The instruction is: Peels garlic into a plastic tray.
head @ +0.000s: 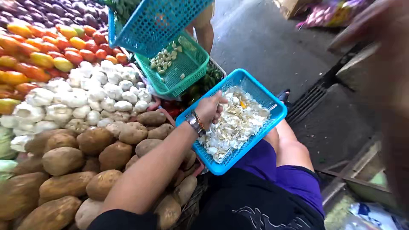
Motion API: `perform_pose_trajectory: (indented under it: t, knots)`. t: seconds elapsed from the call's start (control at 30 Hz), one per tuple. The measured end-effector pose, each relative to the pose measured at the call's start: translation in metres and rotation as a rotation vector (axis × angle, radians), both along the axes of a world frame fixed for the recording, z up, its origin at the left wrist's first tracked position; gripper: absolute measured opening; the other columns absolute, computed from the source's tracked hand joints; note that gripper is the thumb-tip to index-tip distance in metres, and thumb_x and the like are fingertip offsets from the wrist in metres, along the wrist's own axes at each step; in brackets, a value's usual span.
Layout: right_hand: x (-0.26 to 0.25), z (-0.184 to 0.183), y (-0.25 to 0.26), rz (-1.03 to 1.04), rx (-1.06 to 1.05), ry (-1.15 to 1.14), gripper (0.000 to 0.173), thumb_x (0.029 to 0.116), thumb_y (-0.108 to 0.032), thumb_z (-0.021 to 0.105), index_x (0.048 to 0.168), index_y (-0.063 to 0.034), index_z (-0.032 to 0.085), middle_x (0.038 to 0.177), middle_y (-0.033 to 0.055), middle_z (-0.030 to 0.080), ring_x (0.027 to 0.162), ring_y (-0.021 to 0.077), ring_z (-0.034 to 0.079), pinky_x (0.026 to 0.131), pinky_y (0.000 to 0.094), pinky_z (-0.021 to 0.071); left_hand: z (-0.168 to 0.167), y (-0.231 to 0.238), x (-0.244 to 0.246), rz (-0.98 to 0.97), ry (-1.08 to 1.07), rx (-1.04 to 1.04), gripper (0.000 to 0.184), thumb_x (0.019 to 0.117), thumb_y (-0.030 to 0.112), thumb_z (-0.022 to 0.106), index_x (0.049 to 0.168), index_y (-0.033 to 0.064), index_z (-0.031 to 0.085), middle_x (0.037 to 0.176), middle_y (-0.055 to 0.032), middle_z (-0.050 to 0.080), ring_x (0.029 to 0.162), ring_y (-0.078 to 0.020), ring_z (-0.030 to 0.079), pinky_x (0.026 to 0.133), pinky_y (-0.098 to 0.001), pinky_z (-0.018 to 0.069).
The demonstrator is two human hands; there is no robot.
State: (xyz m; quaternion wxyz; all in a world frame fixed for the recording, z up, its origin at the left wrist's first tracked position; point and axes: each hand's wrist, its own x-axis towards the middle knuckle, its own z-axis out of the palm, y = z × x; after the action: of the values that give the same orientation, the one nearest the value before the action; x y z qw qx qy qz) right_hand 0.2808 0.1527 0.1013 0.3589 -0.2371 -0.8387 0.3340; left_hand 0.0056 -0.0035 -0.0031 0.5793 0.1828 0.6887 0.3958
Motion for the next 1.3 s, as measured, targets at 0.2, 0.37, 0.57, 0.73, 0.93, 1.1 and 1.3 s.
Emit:
perform_pose_trajectory:
  t: [0.2,0.37,0.57,0.73,0.93,1.1,1.3]
  knots:
    - [-0.101,-0.174,-0.057,0.18,-0.115,-0.928,0.028,0.0997,-0.011,0.057,0.123,-0.0124,0.072,0.123,0.0156,0.069,0.116,0.0381,0.064,0.096,0.0616,0.0513,-0.012,-0.011,0.034,0.289,-0.277,0.031,0.057,0.1084,0.057,0.03,0.115,0.0125,0.065,0.057,0.0051,0.041,0.042,-0.0073,0.037,0.04,-0.0217,0.0351]
    - [-0.123,-0.194,-0.077,0.212,-0.052,-1.089,0.027,0.0999,-0.002,0.05,0.12,0.0016,0.068,0.133,0.0243,0.061,0.128,0.0449,0.054,0.103,0.063,0.0438,-0.013,-0.019,0.042,0.198,-0.203,0.016,0.051,0.1116,0.047,0.029,0.126,0.01,0.06,0.058,0.0039,0.04,0.041,-0.0079,0.037,0.039,-0.0223,0.0354]
    - [-0.089,-0.161,-0.079,0.011,-0.256,-0.727,0.028,0.1013,-0.016,0.058,0.127,-0.0094,0.069,0.13,0.0174,0.064,0.124,0.0362,0.06,0.107,0.0548,0.0468,-0.027,-0.017,0.037,0.148,0.05,0.006,0.035,0.1098,0.032,0.047,0.127,0.0058,0.062,0.07,0.0006,0.049,0.043,-0.007,0.033,0.039,-0.0217,0.0313]
    - [-0.104,-0.186,-0.081,0.107,-0.31,-0.841,0.036,0.0992,-0.006,0.053,0.133,-0.0072,0.065,0.133,0.0218,0.063,0.123,0.0434,0.06,0.1,0.0651,0.0483,-0.038,-0.016,0.039,0.158,0.11,0.039,0.026,0.1089,0.02,0.049,0.127,0.0053,0.061,0.076,-0.0023,0.054,0.044,-0.0075,0.035,0.039,-0.0219,0.0325]
    - [-0.126,-0.196,-0.103,0.027,-0.267,-0.932,0.027,0.0955,0.001,0.054,0.12,0.0084,0.065,0.132,0.0296,0.059,0.125,0.0483,0.055,0.103,0.0649,0.0433,-0.049,-0.021,0.041,-0.077,0.396,0.077,0.027,0.1055,0.019,0.055,0.127,0.0051,0.064,0.086,-0.0056,0.062,0.051,-0.0096,0.044,0.047,-0.0265,0.0393]
    - [-0.102,-0.171,-0.107,-0.005,-0.303,-0.601,0.029,0.098,-0.013,0.057,0.125,-0.0079,0.068,0.13,0.0204,0.062,0.115,0.0411,0.062,0.099,0.0613,0.0481,-0.054,-0.023,0.038,-0.252,0.623,0.094,0.033,0.1019,0.026,0.063,0.125,0.002,0.066,0.11,-0.0128,0.07,0.096,-0.0203,0.068,0.089,-0.0427,0.0549]
    - [-0.091,-0.163,-0.121,-0.004,-0.48,-0.322,0.034,0.0941,-0.01,0.065,0.128,-0.0117,0.068,0.132,0.0176,0.058,0.114,0.0341,0.063,0.096,0.0508,0.0553,-0.064,-0.026,0.041,-0.204,0.526,0.175,0.021,0.1019,0.022,0.061,0.099,0.003,0.069,0.067,-0.0026,0.06,0.048,-0.0101,0.048,0.048,-0.0302,0.0426]
